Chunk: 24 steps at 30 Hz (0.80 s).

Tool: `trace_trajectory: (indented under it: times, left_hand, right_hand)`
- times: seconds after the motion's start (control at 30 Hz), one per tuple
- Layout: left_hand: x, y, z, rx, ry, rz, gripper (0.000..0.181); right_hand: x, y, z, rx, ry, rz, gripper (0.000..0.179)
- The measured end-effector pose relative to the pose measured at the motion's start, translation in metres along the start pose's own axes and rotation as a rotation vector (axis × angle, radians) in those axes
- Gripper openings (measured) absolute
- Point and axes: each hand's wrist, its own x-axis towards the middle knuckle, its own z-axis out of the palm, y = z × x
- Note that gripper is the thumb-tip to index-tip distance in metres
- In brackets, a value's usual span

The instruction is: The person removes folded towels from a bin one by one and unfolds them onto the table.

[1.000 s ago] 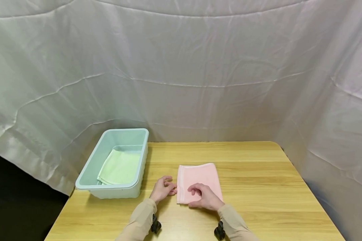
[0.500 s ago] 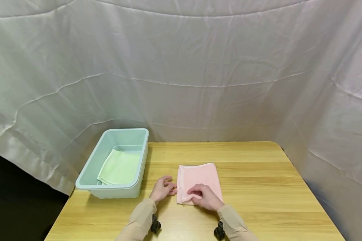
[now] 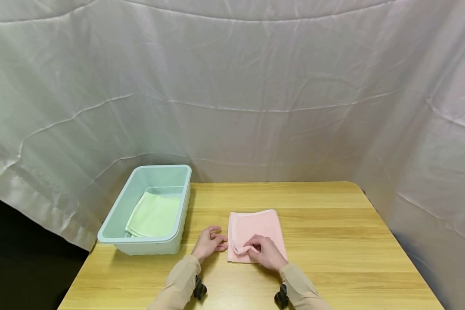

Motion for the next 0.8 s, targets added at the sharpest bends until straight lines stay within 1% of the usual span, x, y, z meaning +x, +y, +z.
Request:
trace_trajectory:
  times: [0.07,0.23,0.3,0.43,0.5,0.6,0.7,0.8]
  left_hand:
    - [-0.001,0.0,0.0,-0.008,0.001,-0.002,0.043]
    - [-0.001,-0.002,0.0,-0.024,0.0,0.017,0.043]
    - [0.001,-0.002,0.001,-0.025,0.013,0.029,0.043]
    - [0.002,0.0,0.005,-0.042,0.03,0.05,0.042]
    - [0.002,0.001,0.008,-0.064,0.015,0.051,0.043]
    - [0.003,0.002,0.012,-0.088,-0.036,0.041,0.044]
    - [0.002,0.003,0.015,-0.078,-0.063,0.02,0.044]
    - [0.001,0.003,0.017,-0.051,-0.064,-0.001,0.044]
  right_hand:
    - [0.0,0.0,-0.001,0.025,0.009,0.008,0.018]
    - [0.0,-0.002,-0.004,0.127,0.034,0.022,0.015]
    - [-0.001,-0.003,-0.006,0.161,0.054,0.028,0.014]
    - [-0.002,-0.004,-0.007,0.173,0.106,0.057,0.014]
    - [-0.002,-0.005,-0.009,0.172,0.143,0.081,0.015]
    - [-0.002,-0.006,-0.013,0.185,0.213,0.106,0.015]
    - [-0.002,-0.009,-0.02,0.226,0.277,0.135,0.015]
    - [-0.001,-0.013,-0.03,0.278,0.32,0.189,0.014]
